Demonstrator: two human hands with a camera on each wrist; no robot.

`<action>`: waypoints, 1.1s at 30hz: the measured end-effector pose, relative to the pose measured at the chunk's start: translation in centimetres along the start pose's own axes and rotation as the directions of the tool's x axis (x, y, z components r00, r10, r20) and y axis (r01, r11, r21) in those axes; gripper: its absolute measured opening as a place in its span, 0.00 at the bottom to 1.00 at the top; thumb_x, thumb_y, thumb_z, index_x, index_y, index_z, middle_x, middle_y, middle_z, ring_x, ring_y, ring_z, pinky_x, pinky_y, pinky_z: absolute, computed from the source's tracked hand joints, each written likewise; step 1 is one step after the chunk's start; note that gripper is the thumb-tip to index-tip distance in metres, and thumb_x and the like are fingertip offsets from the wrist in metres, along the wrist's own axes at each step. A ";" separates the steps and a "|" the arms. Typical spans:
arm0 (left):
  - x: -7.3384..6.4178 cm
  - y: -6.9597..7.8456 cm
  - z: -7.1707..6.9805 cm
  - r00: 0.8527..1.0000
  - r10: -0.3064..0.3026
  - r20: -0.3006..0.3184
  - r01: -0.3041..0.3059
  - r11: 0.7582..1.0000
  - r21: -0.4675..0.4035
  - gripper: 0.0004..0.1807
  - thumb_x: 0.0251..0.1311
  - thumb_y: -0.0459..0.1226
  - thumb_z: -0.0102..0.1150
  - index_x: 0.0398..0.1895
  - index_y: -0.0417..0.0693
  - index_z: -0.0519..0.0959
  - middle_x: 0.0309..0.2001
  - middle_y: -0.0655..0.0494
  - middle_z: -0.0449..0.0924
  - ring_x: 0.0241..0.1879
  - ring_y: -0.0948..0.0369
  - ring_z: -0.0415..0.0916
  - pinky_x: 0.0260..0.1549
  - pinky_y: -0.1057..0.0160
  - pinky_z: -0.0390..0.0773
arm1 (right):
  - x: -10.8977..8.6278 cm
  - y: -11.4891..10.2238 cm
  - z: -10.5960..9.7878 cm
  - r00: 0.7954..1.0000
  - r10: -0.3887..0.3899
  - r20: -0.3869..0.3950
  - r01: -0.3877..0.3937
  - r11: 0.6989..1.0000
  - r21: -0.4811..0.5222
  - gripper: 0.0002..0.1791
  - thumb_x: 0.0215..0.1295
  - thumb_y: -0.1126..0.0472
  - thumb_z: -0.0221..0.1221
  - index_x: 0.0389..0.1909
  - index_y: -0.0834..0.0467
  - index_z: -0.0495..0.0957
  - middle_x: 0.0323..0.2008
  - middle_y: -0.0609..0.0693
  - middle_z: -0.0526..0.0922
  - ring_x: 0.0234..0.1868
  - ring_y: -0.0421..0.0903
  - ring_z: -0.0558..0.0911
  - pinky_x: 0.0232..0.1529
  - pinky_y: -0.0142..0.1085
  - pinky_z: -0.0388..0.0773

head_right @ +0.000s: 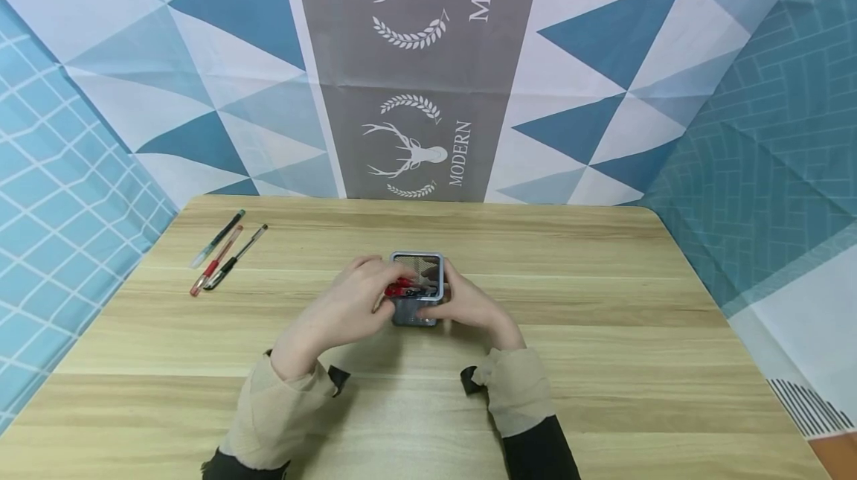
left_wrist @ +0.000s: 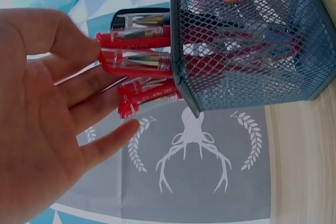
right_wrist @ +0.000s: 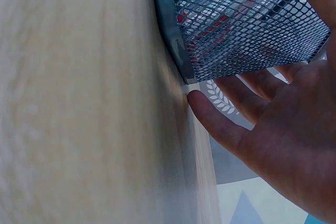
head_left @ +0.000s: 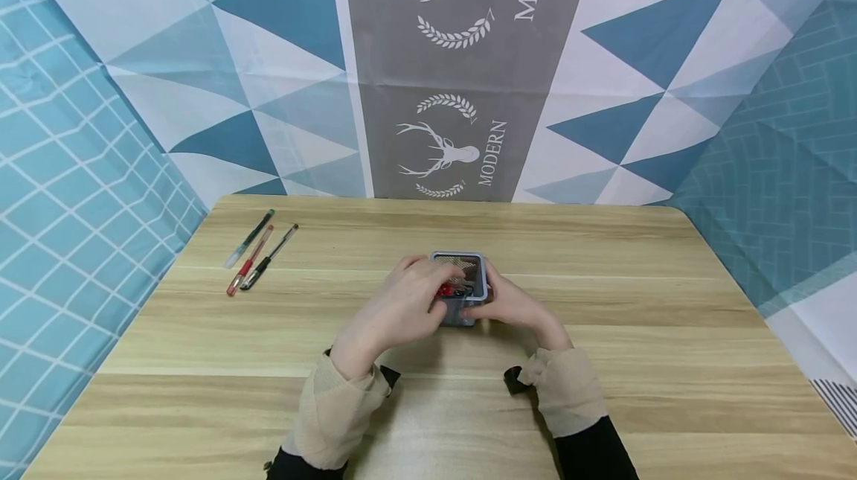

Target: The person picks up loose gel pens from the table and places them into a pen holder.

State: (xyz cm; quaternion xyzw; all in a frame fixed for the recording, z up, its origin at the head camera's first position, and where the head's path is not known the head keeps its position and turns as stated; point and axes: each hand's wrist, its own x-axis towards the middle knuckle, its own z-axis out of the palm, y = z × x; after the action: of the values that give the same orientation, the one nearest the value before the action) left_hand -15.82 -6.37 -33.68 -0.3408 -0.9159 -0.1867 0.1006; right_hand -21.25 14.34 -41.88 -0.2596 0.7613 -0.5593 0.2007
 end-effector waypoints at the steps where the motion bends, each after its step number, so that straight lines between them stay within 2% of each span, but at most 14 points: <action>1: 0.0 -0.1 -0.1 1.000 0.000 -0.013 0.000 1.000 -0.005 0.20 0.46 0.30 0.50 0.47 0.48 0.75 0.43 0.58 0.79 0.48 0.61 0.73 0.58 0.55 0.62 | 0.0 0.0 0.0 1.000 0.001 0.004 -0.001 1.000 0.004 0.48 0.49 0.65 0.66 0.67 0.51 0.47 0.58 0.60 0.68 0.55 0.51 0.72 0.54 0.40 0.69; 4: 0.1 -0.4 -0.4 0.996 0.010 -0.087 -0.010 1.000 -0.006 0.18 0.49 0.29 0.50 0.45 0.47 0.77 0.43 0.57 0.79 0.47 0.58 0.74 0.55 0.54 0.66 | 0.0 -0.1 0.0 1.000 0.003 0.009 -0.004 1.000 0.004 0.47 0.50 0.65 0.66 0.67 0.52 0.47 0.57 0.59 0.69 0.54 0.51 0.73 0.53 0.40 0.70; 7: 0.1 -0.8 -0.7 0.980 0.013 -0.201 -0.014 1.000 -0.004 0.13 0.51 0.29 0.52 0.40 0.46 0.78 0.39 0.56 0.81 0.42 0.58 0.76 0.50 0.55 0.70 | 0.1 0.0 0.0 1.000 0.011 -0.002 -0.011 1.000 -0.013 0.48 0.49 0.65 0.66 0.67 0.51 0.47 0.56 0.59 0.70 0.54 0.51 0.73 0.54 0.42 0.69; 11: -0.1 -1.4 -1.3 0.942 -0.028 -0.334 0.031 1.000 0.002 0.08 0.53 0.28 0.55 0.35 0.46 0.80 0.34 0.56 0.82 0.36 0.60 0.78 0.43 0.59 0.73 | 0.1 0.1 0.0 1.000 0.018 -0.026 -0.019 0.999 -0.049 0.49 0.47 0.65 0.67 0.66 0.51 0.47 0.56 0.59 0.71 0.54 0.51 0.73 0.57 0.44 0.65; 16: -0.6 -2.4 -2.3 0.889 -0.089 -0.449 0.096 0.995 -0.009 0.07 0.53 0.27 0.54 0.33 0.44 0.80 0.31 0.54 0.82 0.31 0.61 0.77 0.35 0.63 0.76 | 0.1 0.0 0.0 1.000 0.011 -0.020 -0.012 0.999 -0.042 0.49 0.47 0.65 0.67 0.66 0.51 0.47 0.57 0.60 0.70 0.55 0.52 0.72 0.57 0.44 0.66; 24: -1.9 -4.6 -3.4 0.820 -0.174 -0.545 0.185 0.982 -0.034 0.07 0.55 0.28 0.52 0.33 0.42 0.80 0.25 0.53 0.79 0.23 0.60 0.73 0.24 0.64 0.71 | 0.1 -0.1 0.0 1.000 0.015 -0.013 -0.016 0.999 -0.039 0.49 0.48 0.65 0.67 0.67 0.51 0.46 0.58 0.62 0.68 0.56 0.52 0.72 0.56 0.43 0.67; 29: -2.8 -5.9 -3.8 0.765 -0.248 -0.594 0.261 0.963 -0.065 0.07 0.56 0.29 0.51 0.33 0.42 0.80 0.21 0.52 0.76 0.19 0.59 0.67 0.23 0.62 0.66 | 0.1 -0.1 0.1 1.000 0.015 -0.020 -0.016 0.999 -0.050 0.50 0.47 0.65 0.67 0.67 0.51 0.46 0.58 0.61 0.68 0.56 0.52 0.72 0.57 0.44 0.66; 33: -3.5 -7.0 -3.7 0.738 -0.302 -0.603 0.310 0.946 -0.094 0.08 0.58 0.30 0.51 0.34 0.43 0.80 0.22 0.51 0.77 0.18 0.59 0.66 0.20 0.63 0.64 | 0.1 0.0 0.1 1.000 0.009 -0.013 -0.009 0.999 -0.044 0.49 0.47 0.65 0.67 0.66 0.52 0.46 0.58 0.62 0.68 0.56 0.53 0.72 0.56 0.44 0.67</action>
State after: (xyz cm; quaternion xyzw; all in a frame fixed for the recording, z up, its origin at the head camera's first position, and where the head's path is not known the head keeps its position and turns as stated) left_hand -17.66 -14.84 -33.30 -0.1065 -0.8786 -0.2946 0.3603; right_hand -21.25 14.20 -41.90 -0.2569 0.7758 -0.5432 0.1927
